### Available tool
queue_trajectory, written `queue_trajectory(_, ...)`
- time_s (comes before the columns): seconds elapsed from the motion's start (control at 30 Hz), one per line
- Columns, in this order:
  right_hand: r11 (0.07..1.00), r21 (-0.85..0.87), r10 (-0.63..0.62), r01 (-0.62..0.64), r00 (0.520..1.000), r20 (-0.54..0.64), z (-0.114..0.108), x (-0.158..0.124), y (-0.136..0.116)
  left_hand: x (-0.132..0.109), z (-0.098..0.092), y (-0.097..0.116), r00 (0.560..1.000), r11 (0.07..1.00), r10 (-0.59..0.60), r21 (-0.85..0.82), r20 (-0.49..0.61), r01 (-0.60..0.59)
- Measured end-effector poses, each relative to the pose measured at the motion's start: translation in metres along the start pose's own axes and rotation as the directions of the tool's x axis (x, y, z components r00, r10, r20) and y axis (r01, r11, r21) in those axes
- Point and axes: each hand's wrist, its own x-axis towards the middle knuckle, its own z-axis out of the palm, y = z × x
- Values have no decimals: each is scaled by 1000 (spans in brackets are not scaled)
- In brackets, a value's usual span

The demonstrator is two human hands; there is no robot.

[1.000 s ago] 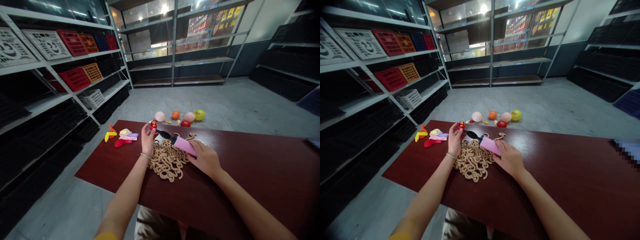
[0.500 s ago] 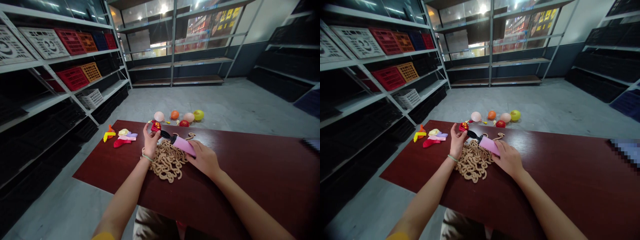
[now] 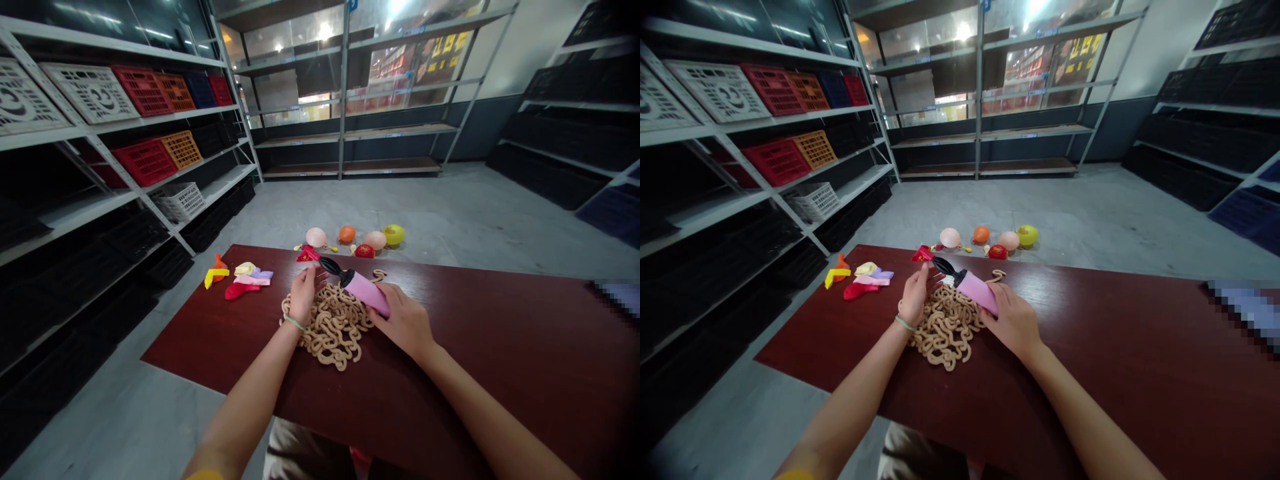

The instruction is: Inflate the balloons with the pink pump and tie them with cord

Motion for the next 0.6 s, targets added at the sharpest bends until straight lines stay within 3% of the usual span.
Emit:
queue_trajectory(0.1, 1000, -2, -5, 5, 1000, 4, -1, 0, 0, -2, 0, 2, 1000, 1000, 10, 1, 3, -10)
queue_trajectory(0.4, 995, 34, -97, 93, 989, 113, 1, 2, -7, -2, 4, 4, 986, 955, 167, -243, -22, -167)
queue_trajectory(0.6, 999, -12, -40, 42, 991, 131, 6, 4, -12, -15, 29, 7, 981, 896, 194, -408, 7, -175)
